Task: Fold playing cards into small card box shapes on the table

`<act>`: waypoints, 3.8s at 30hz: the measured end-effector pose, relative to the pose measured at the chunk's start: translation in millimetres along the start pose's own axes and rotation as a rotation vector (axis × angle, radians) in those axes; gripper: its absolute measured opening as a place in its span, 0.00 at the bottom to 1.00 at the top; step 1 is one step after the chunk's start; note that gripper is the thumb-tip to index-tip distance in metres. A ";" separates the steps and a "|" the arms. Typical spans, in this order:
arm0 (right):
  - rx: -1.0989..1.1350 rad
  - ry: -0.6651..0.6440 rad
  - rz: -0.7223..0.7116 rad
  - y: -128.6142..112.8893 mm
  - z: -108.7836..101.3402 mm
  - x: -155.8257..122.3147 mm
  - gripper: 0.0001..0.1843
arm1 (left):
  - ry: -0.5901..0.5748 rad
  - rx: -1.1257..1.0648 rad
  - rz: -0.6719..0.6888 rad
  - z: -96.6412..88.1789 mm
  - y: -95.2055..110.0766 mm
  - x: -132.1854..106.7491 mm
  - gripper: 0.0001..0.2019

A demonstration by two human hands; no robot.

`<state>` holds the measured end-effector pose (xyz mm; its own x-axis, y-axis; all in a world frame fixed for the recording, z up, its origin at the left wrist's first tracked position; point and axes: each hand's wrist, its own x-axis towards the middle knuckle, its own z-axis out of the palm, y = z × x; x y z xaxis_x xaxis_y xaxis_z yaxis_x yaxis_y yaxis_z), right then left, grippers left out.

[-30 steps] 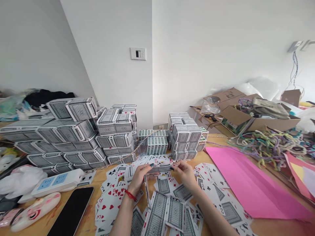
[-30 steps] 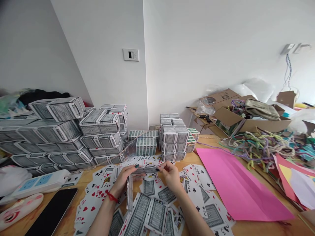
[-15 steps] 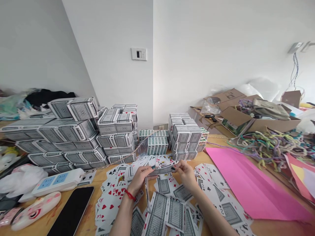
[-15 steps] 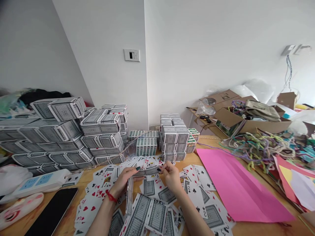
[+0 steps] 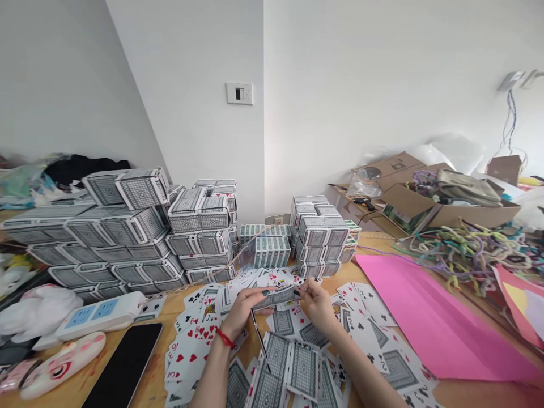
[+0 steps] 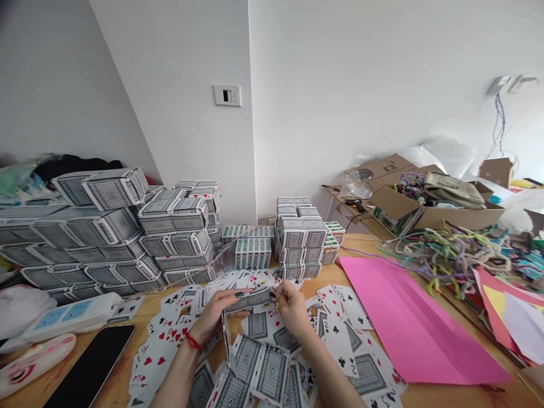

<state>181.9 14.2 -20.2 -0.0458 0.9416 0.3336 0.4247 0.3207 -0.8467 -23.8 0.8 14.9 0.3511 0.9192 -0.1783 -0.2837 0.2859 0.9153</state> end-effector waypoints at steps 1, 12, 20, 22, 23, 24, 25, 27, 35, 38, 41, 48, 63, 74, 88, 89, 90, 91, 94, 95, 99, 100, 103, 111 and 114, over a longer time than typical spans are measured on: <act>-0.017 -0.004 -0.008 -1.4 0.1 -0.7 0.08 | 0.005 -0.001 0.005 0.2 -0.5 0.3 0.15; -0.091 -0.053 -0.013 -8.0 0.8 -2.1 0.11 | 0.044 0.075 0.048 6.5 1.0 -0.5 0.16; -0.081 -0.084 -0.022 -14.5 1.0 -5.5 0.11 | 0.111 0.059 0.038 7.6 2.6 0.2 0.16; -0.058 -0.088 -0.014 -16.9 1.5 -6.0 0.11 | 0.113 0.052 0.037 8.2 3.4 -0.3 0.15; -0.045 -0.090 -0.006 -17.8 1.9 -6.2 0.11 | 0.112 0.047 0.037 8.4 3.6 -0.6 0.15; -0.032 -0.089 0.004 -18.4 2.3 -6.4 0.11 | 0.110 0.040 0.037 8.6 3.8 -0.8 0.15; -0.022 -0.086 0.012 -18.6 2.9 -6.5 0.11 | 0.109 0.034 0.037 8.7 3.9 -0.9 0.15; -0.022 -0.068 0.022 -18.4 4.2 -6.9 0.12 | 0.108 0.027 0.039 9.0 4.2 -1.0 0.14; -0.163 0.009 -0.001 -22.2 6.7 -9.1 0.10 | 0.107 0.026 0.054 9.8 4.7 -0.9 0.14; -0.218 0.024 -0.017 -22.8 9.0 -9.6 0.10 | 0.114 0.018 0.049 10.3 4.0 -0.5 0.14; -0.251 0.046 -0.010 -19.2 14.0 -10.3 0.11 | 0.129 0.010 0.042 11.5 2.8 0.1 0.15; -0.100 0.004 -0.015 -26.6 12.4 -12.1 0.16 | 0.190 -0.025 0.065 13.9 0.7 2.4 0.14; 1.009 -0.434 0.325 -40.5 -2.3 -3.0 0.22 | 0.164 -0.264 -0.029 10.8 8.0 -0.6 0.13; 0.967 -0.453 0.253 -58.6 -2.3 -7.8 0.31 | 0.115 -0.332 -0.081 15.7 3.6 1.7 0.11; 1.034 -0.445 0.267 -62.3 4.7 -9.5 0.27 | 0.186 -0.363 -0.071 13.1 -0.7 6.9 0.07; 1.009 -0.443 0.258 -63.0 4.4 -10.0 0.26 | 0.188 -0.369 -0.068 13.5 -0.5 6.9 0.07; 0.982 -0.434 0.250 -63.7 4.3 -10.4 0.26 | 0.191 -0.377 -0.067 13.9 -0.2 6.8 0.07; 0.957 -0.421 0.244 -64.6 4.4 -10.7 0.25 | 0.192 -0.386 -0.067 14.4 0.2 6.8 0.07; 0.933 -0.388 0.238 -67.2 5.3 -10.6 0.24 | 0.199 -0.394 -0.070 15.6 1.1 6.9 0.07; 0.943 -0.384 0.240 -68.0 5.6 -10.3 0.24 | 0.202 -0.388 -0.068 15.9 1.3 7.0 0.06; 0.995 -0.356 0.256 -70.3 5.8 -9.7 0.23 | 0.193 -0.352 -0.056 17.3 0.8 6.7 0.06; 0.993 -0.347 0.263 -70.6 5.7 -9.9 0.22 | 0.186 -0.345 -0.055 17.8 0.4 6.4 0.06; 0.910 -0.320 0.258 -71.1 6.1 -11.1 0.20 | 0.178 -0.344 -0.049 19.5 -0.9 5.8 0.04; 0.717 -0.391 0.143 -70.6 5.2 -11.6 0.24 | 0.214 -0.411 -0.147 16.4 -2.4 7.5 0.06; 0.638 -0.416 0.086 -70.2 3.2 -12.7 0.24 | 0.232 -0.417 -0.161 15.4 -3.8 8.9 0.05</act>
<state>149.7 -20.0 33.6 -0.4263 0.8866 0.1793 -0.1568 0.1228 -0.9800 -5.9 3.6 15.4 0.2250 0.8772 -0.4241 -0.5914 0.4689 0.6560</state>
